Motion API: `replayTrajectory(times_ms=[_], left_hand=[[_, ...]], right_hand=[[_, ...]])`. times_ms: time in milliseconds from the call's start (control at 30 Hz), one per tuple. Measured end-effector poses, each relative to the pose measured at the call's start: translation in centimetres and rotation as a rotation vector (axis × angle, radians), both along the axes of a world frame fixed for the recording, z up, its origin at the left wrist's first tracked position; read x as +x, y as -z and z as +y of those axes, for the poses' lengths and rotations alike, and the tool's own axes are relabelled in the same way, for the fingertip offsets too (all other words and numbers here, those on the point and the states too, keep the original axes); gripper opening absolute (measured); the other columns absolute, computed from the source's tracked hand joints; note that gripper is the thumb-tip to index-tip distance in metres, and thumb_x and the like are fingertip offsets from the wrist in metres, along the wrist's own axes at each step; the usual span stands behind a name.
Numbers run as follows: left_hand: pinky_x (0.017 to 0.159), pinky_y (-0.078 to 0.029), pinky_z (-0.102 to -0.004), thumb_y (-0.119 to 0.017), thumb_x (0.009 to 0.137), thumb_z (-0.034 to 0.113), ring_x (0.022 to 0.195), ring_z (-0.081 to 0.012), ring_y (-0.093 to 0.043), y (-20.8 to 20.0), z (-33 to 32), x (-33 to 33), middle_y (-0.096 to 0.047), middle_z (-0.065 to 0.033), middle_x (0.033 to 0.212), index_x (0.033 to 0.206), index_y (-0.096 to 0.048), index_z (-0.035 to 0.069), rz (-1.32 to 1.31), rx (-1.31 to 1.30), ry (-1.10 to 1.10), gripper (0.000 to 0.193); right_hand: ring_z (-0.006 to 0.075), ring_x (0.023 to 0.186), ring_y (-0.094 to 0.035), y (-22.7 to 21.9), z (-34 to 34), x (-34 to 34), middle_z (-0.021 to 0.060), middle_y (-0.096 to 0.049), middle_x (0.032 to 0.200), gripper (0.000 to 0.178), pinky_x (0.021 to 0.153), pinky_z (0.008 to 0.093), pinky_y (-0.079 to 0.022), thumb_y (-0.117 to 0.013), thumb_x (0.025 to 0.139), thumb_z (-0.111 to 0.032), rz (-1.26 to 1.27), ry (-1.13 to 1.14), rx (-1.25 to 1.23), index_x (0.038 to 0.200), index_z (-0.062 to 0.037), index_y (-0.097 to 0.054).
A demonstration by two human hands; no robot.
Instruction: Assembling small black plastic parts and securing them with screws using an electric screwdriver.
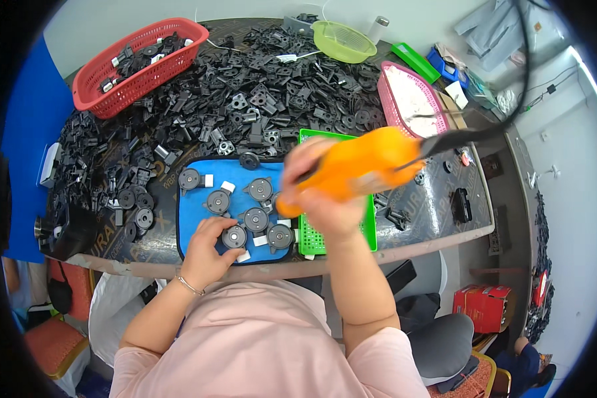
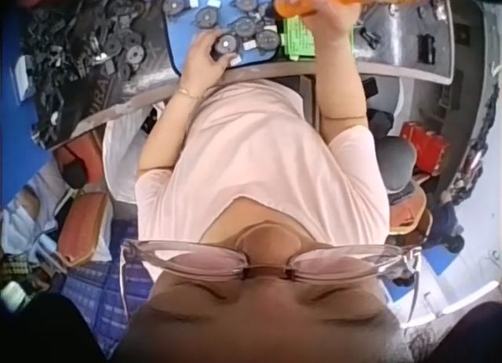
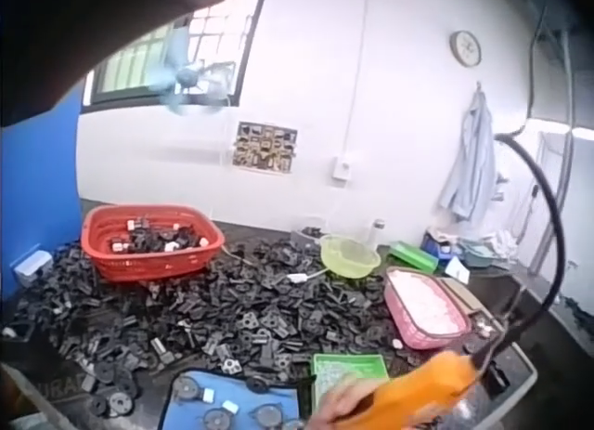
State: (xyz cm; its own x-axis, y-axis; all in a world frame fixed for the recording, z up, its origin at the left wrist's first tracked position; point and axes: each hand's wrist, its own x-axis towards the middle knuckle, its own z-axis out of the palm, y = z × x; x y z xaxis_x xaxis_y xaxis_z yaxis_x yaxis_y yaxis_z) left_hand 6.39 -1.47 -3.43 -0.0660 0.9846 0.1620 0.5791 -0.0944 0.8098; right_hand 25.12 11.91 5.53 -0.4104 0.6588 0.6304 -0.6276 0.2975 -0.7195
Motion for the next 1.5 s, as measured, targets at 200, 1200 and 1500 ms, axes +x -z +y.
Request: replayTrajectory(times_ms=[200,1200,1500], left_hand=[[0.090,-0.045,-0.0401,-0.081,0.062,0.011,0.102,-0.0357,-0.054,-0.4,0.0,-0.3,-0.060,-0.0165,0.109,0.112,-0.058,0.001,0.016,0.015,0.054,0.055],[0.087,-0.046,-0.0393,-0.081,0.064,0.014,0.100,-0.0339,-0.056,0.1,-0.1,-0.8,-0.062,-0.0147,0.106,0.109,-0.060,0.002,-0.058,-0.002,0.024,0.052],[0.088,-0.046,-0.0377,-0.084,0.062,0.015,0.101,-0.0315,-0.056,0.5,0.0,-0.8,-0.063,-0.0124,0.106,0.109,-0.062,0.004,-0.055,-0.034,0.003,0.053]], right_hand=[[0.0195,0.065,-0.054,0.9,1.3,6.1,0.0127,-0.052,0.091,0.025,0.060,0.0306,-0.047,-0.062,0.078,-0.008,-0.022,0.482,-0.110,0.098,-0.0005,-0.050],[0.0192,0.064,-0.052,1.3,0.8,5.8,0.0127,-0.051,0.090,0.026,0.061,0.0299,-0.046,-0.059,0.079,-0.009,-0.007,0.465,-0.114,0.101,-0.0015,-0.049],[0.0178,0.064,-0.056,0.6,-3.7,-4.5,0.0123,-0.050,0.089,0.026,0.059,0.0298,-0.050,-0.064,0.078,-0.007,-0.068,-0.006,-0.097,0.097,0.0000,-0.049]])
